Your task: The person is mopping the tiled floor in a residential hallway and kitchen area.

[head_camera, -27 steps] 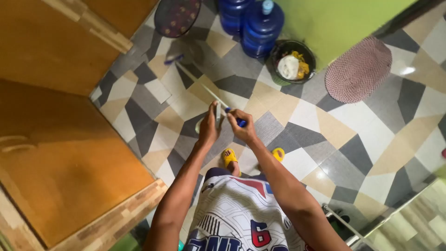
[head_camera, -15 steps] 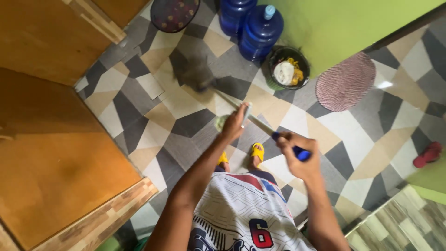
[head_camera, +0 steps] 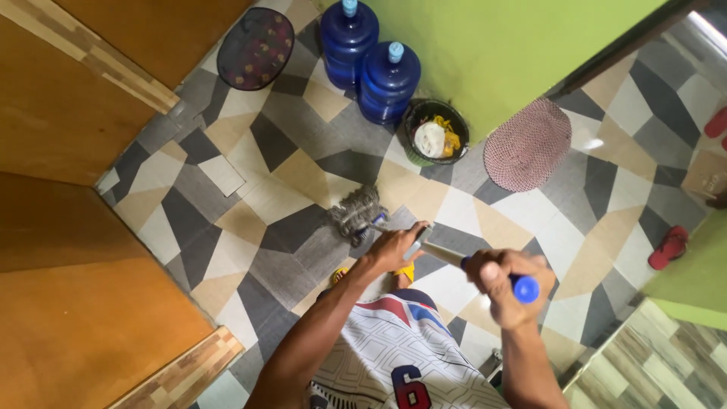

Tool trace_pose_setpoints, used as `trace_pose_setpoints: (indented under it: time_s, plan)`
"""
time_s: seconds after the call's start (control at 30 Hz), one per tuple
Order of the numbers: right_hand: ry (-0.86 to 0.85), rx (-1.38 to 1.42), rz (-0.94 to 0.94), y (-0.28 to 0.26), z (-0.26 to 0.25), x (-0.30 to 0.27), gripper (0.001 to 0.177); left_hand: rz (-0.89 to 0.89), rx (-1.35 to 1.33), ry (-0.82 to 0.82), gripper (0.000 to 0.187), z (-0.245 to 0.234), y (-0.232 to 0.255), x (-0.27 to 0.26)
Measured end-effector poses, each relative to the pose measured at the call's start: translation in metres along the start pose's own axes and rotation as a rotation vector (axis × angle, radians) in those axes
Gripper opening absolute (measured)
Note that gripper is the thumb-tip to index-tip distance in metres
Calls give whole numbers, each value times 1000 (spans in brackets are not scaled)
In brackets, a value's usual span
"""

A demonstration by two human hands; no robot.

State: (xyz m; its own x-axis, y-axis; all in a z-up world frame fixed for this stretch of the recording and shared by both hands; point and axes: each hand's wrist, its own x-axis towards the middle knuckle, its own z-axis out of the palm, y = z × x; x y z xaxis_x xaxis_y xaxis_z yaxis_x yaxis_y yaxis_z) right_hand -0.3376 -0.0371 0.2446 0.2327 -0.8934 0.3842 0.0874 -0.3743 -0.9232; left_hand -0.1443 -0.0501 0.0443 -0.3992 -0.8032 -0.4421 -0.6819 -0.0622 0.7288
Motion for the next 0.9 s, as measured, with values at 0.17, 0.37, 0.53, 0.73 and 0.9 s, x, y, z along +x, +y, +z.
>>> trace_pose_setpoints:
  time_s: [0.17, 0.37, 0.53, 0.73, 0.9]
  plan:
    - [-66, 184, -160, 15, 48, 5, 43, 42, 100, 188, 71, -5, -66, 4]
    - [-74, -126, -367, 126, 102, -4, 24, -51, -55, 777, 62, -47, -137, -80]
    - [-259, -405, -66, 232, 171, 8, 11, -177, -135, 857, 47, -49, -161, -163]
    - [-236, -4, -98, 241, 193, 24, 26, -183, -249, 812, 51, -35, -147, -184]
    - [-242, -163, 127, 178, 137, -2, 30, 126, -170, 892, 45, -34, -133, -157]
